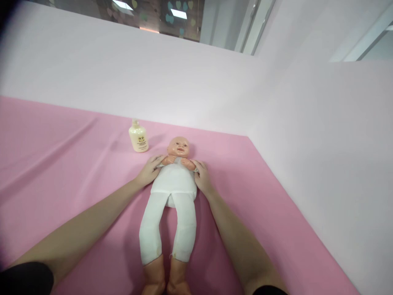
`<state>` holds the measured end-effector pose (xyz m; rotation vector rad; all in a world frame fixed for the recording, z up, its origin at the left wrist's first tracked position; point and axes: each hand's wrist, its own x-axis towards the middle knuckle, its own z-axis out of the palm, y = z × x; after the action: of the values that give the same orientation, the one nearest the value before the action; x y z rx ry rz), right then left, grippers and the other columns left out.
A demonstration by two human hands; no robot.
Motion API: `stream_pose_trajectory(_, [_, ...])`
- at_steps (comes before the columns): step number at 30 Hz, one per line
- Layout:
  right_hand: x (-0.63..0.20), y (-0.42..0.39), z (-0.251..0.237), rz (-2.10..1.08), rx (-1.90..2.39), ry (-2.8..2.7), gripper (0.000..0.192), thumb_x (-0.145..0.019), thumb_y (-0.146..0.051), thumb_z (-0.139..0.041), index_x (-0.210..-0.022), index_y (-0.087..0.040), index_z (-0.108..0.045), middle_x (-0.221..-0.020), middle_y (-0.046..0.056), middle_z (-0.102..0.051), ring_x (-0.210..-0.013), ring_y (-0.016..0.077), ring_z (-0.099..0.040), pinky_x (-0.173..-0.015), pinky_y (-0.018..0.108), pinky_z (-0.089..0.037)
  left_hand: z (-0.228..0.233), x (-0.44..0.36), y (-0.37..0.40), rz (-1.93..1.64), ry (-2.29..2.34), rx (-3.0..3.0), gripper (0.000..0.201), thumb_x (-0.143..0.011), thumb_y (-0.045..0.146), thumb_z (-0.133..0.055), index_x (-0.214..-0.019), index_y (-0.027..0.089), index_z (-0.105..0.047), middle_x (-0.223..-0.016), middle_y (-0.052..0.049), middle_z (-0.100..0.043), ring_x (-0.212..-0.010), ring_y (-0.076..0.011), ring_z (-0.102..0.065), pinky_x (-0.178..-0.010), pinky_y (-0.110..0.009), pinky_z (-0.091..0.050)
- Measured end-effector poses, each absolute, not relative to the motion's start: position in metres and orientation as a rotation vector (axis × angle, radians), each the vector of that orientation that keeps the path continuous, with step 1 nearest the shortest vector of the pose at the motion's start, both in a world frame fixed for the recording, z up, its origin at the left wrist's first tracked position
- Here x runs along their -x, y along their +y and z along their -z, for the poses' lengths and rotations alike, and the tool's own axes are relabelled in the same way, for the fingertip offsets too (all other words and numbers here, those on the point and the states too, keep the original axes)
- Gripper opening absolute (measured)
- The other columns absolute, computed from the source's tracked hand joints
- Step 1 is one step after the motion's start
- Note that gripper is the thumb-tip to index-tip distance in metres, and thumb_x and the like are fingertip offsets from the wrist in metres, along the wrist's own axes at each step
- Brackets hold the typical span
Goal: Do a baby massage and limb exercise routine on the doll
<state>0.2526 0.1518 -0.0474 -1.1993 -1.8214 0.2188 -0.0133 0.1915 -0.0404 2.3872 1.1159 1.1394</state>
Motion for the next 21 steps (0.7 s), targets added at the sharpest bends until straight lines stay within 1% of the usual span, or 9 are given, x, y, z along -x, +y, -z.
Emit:
stream_pose_trajectory(3, [-0.25, 0.15, 0.046, -0.252, 1.188, -1.756, 0.053, -0.077, -0.009, -0.042, -0.127, -0.024, -0.05, -0.126, 0.007, -0.055, -0.12, 0.0218, -0.048, -0.109, 0.045, -0.035, 0.039, 0.013, 0.19, -1.158, 1.146, -2.317, 0.055, -0.083, 0.011, -0.045, -0.136, 0.024, -0.047, -0.126, -0.008, -0.053, -0.12, -0.0227, -0.047, -0.107, -0.044, -0.037])
stream_pose_trajectory(6, [-0.249, 0.148, 0.042, -0.341, 1.213, -1.583, 0.053, -0.081, -0.019, -0.047, -0.134, -0.02, -0.041, -0.132, 0.012, -0.051, -0.124, 0.0225, -0.047, -0.109, 0.044, -0.035, 0.038, 0.013, 0.189, -1.289, 1.167, -2.143, 0.051, -0.085, 0.019, -0.05, -0.135, 0.022, -0.044, -0.13, -0.008, -0.052, -0.123, -0.0234, -0.046, -0.108, -0.044, -0.036])
stream_pose_trajectory(8, [-0.251, 0.15, 0.042, -0.397, 1.211, -1.444, 0.06, -0.081, -0.024, -0.051, -0.138, -0.019, -0.034, -0.138, 0.014, -0.045, -0.129, 0.0231, -0.044, -0.11, 0.044, -0.035, 0.039, 0.013, 0.191, -1.419, 1.146, -1.964, 0.053, -0.085, 0.023, -0.053, -0.136, 0.021, -0.04, -0.135, -0.01, -0.049, -0.126, -0.0233, -0.045, -0.109, -0.043, -0.035])
stream_pose_trajectory(10, [-0.256, 0.154, 0.046, -0.424, 1.189, -1.318, 0.067, -0.079, -0.026, -0.054, -0.141, -0.02, -0.027, -0.146, 0.014, -0.036, -0.135, 0.0236, -0.038, -0.111, 0.045, -0.033, 0.042, 0.014, 0.195, -1.539, 1.123, -1.745, 0.055, -0.084, 0.025, -0.053, -0.137, 0.022, -0.035, -0.136, -0.01, -0.048, -0.125, -0.0223, -0.047, -0.107, -0.042, -0.038])
stream_pose_trajectory(12, [-0.264, 0.161, 0.054, -0.443, 1.195, -1.182, 0.073, -0.078, -0.027, -0.054, -0.143, -0.023, -0.021, -0.151, 0.012, -0.028, -0.137, 0.0238, -0.033, -0.111, 0.047, -0.033, 0.048, 0.017, 0.202, -1.624, 1.139, -1.518, 0.055, -0.083, 0.024, -0.053, -0.134, 0.025, -0.033, -0.132, -0.01, -0.05, -0.121, -0.0211, -0.051, -0.102, -0.04, -0.044])
stream_pose_trajectory(13, [-0.268, 0.166, 0.06, -0.461, 1.211, -1.1, 0.074, -0.078, -0.028, -0.053, -0.143, -0.025, -0.018, -0.151, 0.011, -0.026, -0.137, 0.0238, -0.034, -0.109, 0.048, -0.035, 0.051, 0.019, 0.206, -1.648, 1.166, -1.411, 0.052, -0.083, 0.024, -0.053, -0.131, 0.026, -0.034, -0.128, -0.009, -0.053, -0.117, -0.0206, -0.054, -0.098, -0.039, -0.047])
stream_pose_trajectory(15, [-0.276, 0.175, 0.071, -0.535, 1.242, -0.96, 0.073, -0.08, -0.03, -0.049, -0.143, -0.027, -0.013, -0.148, 0.012, -0.03, -0.132, 0.0237, -0.041, -0.105, 0.05, -0.042, 0.057, 0.023, 0.215, -1.671, 1.243, -1.217, 0.043, -0.081, 0.025, -0.052, -0.122, 0.028, -0.038, -0.119, -0.007, -0.056, -0.113, -0.0206, -0.057, -0.092, -0.039, -0.051])
stream_pose_trajectory(17, [-0.282, 0.182, 0.08, -0.593, 1.233, -0.885, 0.072, -0.08, -0.03, -0.045, -0.143, -0.028, -0.011, -0.142, 0.012, -0.037, -0.126, 0.0236, -0.048, -0.1, 0.049, -0.047, 0.063, 0.027, 0.221, -1.678, 1.294, -1.082, 0.035, -0.081, 0.027, -0.051, -0.114, 0.029, -0.039, -0.115, -0.006, -0.057, -0.113, -0.021, -0.056, -0.091, -0.041, -0.051])
stream_pose_trajectory(21, [-0.288, 0.188, 0.086, -0.597, 1.223, -0.868, 0.075, -0.079, -0.03, -0.045, -0.143, -0.028, -0.006, -0.139, 0.012, -0.04, -0.122, 0.0235, -0.051, -0.097, 0.046, -0.051, 0.067, 0.03, 0.225, -1.69, 1.274, -1.001, 0.033, -0.081, 0.028, -0.05, -0.111, 0.031, -0.038, -0.118, -0.004, -0.056, -0.118, -0.0204, -0.053, -0.096, -0.042, -0.049])
